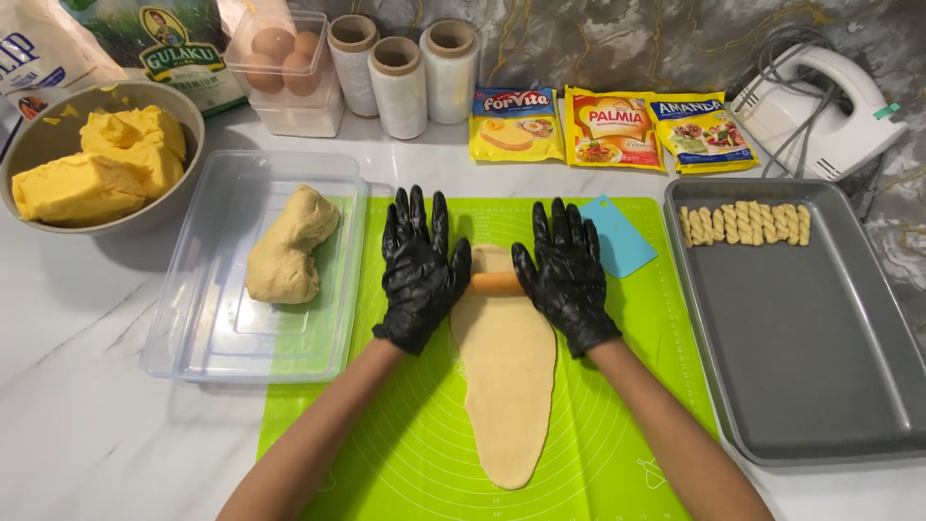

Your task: The person rolls out a piece of dough on a green mat using a wooden rolling pin. They then use a blue plastic scraper to cut the flattened dough into long strips. Finally, they pick up two strips and twist them together.

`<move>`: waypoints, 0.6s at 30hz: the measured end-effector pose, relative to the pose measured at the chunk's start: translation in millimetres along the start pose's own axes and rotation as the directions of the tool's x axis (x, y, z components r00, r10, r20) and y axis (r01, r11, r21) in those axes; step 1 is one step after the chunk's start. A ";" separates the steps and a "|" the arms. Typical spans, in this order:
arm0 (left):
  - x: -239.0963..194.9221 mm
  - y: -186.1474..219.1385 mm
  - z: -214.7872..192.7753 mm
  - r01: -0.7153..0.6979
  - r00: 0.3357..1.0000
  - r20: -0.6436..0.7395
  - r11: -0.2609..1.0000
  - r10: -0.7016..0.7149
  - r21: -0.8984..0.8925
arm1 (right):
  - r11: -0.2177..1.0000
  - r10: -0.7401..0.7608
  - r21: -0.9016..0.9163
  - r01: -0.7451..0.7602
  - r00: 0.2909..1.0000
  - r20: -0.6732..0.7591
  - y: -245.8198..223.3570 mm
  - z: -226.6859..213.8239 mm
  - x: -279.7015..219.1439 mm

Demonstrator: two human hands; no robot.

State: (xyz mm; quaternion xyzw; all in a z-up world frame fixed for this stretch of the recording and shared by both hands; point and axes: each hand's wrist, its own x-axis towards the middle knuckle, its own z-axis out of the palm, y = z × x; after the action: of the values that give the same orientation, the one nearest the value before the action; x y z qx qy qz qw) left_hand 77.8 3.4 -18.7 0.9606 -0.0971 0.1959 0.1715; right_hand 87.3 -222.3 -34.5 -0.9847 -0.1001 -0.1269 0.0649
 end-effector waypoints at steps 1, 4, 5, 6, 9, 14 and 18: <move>-10.6 4.7 -5.6 -0.001 1.000 0.001 1.000 0.001 0.001 | 1.000 0.002 0.001 -0.002 1.000 0.000 -4.9 -10.5 -13.0; -34.0 15.8 -18.2 -0.040 0.998 0.050 0.999 0.041 -0.027 | 0.996 -0.065 0.048 0.070 0.993 -0.101 -14.0 -26.6 -43.1; -36.2 17.9 -19.4 -0.033 0.998 0.053 0.999 0.035 -0.024 | 0.998 -0.056 0.034 0.061 0.991 -0.120 -12.6 -21.5 -47.1; -38.9 20.0 -20.8 -0.027 0.998 0.056 0.999 0.028 -0.020 | 0.998 -0.048 0.021 0.051 0.989 -0.139 -11.4 -16.6 -51.5; -19.4 8.7 -1.5 -0.011 0.999 0.032 1.000 0.010 0.024 | 0.998 -0.068 -0.015 0.067 0.986 -0.151 -10.7 -16.3 -27.5; 42.4 -18.3 38.0 0.085 0.996 0.003 0.996 -0.085 -0.039 | 1.000 0.010 0.008 -0.010 1.000 -0.016 4.9 11.5 39.9; 57.8 -21.6 44.2 0.139 0.990 -0.027 0.988 -0.141 -0.071 | 1.000 0.001 -0.013 -0.003 0.991 -0.137 -1.2 3.0 55.5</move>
State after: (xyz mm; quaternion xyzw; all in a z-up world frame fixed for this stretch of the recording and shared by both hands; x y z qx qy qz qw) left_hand 150.7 0.3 -39.5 0.9554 -0.0334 0.1951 0.2194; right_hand 140.4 -210.7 -22.7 -0.9742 -0.0935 -0.1949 0.0654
